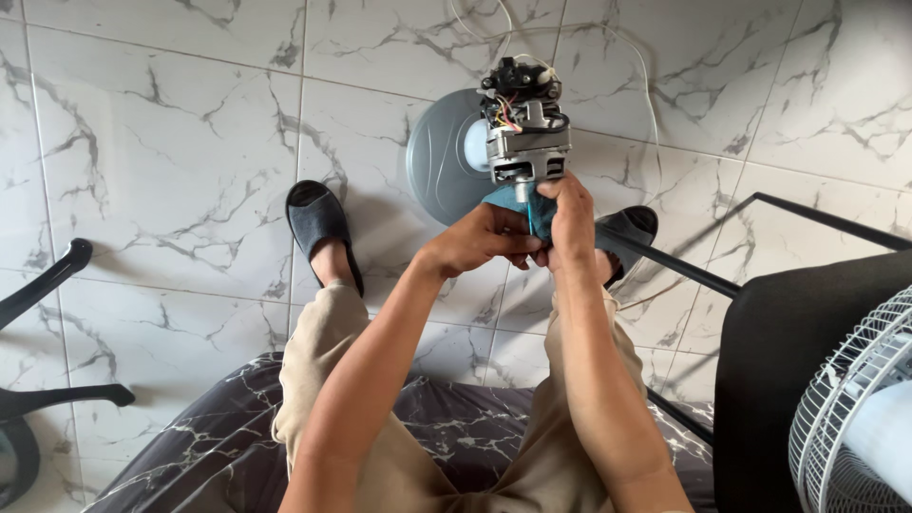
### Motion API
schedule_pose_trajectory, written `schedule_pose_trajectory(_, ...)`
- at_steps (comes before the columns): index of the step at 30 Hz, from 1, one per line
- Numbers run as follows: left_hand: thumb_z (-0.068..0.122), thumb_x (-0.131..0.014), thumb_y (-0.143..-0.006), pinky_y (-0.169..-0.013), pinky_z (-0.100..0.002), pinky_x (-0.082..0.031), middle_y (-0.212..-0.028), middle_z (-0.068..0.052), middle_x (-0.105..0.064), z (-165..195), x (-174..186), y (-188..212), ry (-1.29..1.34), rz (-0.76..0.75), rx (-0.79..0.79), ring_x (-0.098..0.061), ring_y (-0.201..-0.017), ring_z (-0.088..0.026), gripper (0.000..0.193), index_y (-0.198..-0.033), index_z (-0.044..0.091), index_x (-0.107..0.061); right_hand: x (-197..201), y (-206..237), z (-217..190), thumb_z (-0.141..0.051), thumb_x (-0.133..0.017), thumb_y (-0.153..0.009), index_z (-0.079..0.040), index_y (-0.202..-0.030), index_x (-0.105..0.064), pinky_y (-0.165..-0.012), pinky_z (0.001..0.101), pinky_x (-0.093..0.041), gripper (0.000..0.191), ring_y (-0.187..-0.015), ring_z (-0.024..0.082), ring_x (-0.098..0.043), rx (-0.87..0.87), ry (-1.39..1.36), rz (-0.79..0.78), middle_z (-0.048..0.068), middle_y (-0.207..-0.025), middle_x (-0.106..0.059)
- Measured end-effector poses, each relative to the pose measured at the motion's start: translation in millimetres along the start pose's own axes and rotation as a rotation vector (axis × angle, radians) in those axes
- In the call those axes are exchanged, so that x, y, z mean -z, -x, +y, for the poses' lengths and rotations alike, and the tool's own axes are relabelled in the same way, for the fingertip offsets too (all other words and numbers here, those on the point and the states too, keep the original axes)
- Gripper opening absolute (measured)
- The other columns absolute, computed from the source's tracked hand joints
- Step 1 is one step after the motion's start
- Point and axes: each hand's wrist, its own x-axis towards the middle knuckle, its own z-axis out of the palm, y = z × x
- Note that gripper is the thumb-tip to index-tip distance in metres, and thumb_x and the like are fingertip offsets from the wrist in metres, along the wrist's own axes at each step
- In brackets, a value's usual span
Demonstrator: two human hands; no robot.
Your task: The person wipes the motor housing and neck of a disassembled pedestal fan with a cloth, then fits the white front housing cover over the motor and tightens its screws using a screwdriver.
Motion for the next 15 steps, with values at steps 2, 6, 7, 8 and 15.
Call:
schedule_pose_trajectory(2, 0.017, -0.072, -0.095, -0.08, -0.033, -0.062, -0.097, -0.009, -0.078, -0.3, -0.3, -0.6, 0.0, -0.008, -0.011, -0.073, -0.089, -0.017, 0.024, -0.11, -0.001, -0.076, -0.8, -2.3, -0.2, -0.02, -0.051, -0.088, -0.01, -0.097, -0.068, -0.034, 0.0313, -0.034, 0.022, -0.044, 0.013, -0.045, -0.023, -0.018, 0.031, 0.001, -0.069, -0.055)
schedule_pose_trajectory(6, 0.018, -0.072, -0.098, -0.081, -0.033, -0.061, -0.097, -0.009, -0.078, -0.9, 0.6, -0.8, -0.058, -0.044, -0.026, -0.073, -0.089, -0.016, 0.024, -0.108, -0.002, -0.077, 0.1, -10.2, 4.2, -0.024, -0.046, -0.092, -0.008, -0.092, -0.066, -0.035, 0.0314, -0.038, 0.026, -0.047, 0.014, -0.048, 0.013, -0.011, 0.078, 0.001, -0.072, -0.057)
schedule_pose_trajectory(7, 0.019, -0.071, -0.098, -0.081, -0.033, -0.061, -0.097, -0.009, -0.078, -1.3, 0.8, 0.1, -0.047, -0.045, -0.021, -0.073, -0.09, -0.016, 0.024, -0.108, -0.002, -0.076, 1.8, -11.1, 7.0, -0.025, -0.046, -0.094, -0.007, -0.091, -0.065, -0.036, 0.0316, -0.038, 0.026, -0.048, 0.014, -0.048, 0.038, 0.021, 0.08, 0.002, -0.072, -0.057)
schedule_pose_trajectory(8, 0.02, -0.071, -0.097, -0.081, -0.032, -0.061, -0.097, -0.008, -0.078, -1.4, 1.1, 0.4, -0.036, -0.049, -0.023, -0.073, -0.091, -0.016, 0.024, -0.109, -0.001, -0.076, 5.2, -12.3, 9.0, -0.025, -0.047, -0.095, -0.006, -0.092, -0.065, -0.037, 0.0315, -0.038, 0.026, -0.049, 0.014, -0.049, 0.035, 0.025, 0.036, 0.003, -0.074, -0.058)
schedule_pose_trajectory(15, 0.021, -0.073, -0.096, -0.08, -0.032, -0.06, -0.099, -0.008, -0.078, 4.2, 2.7, 1.8, 0.057, -0.051, 0.041, -0.076, -0.095, -0.017, 0.026, -0.11, -0.001, -0.073, 38.4, -15.3, 5.4, -0.018, -0.053, -0.089, -0.005, -0.088, -0.062, -0.054, 0.0335, -0.051, 0.016, -0.066, 0.018, -0.06, -0.031, -0.179, -0.199, 0.007, -0.08, -0.063)
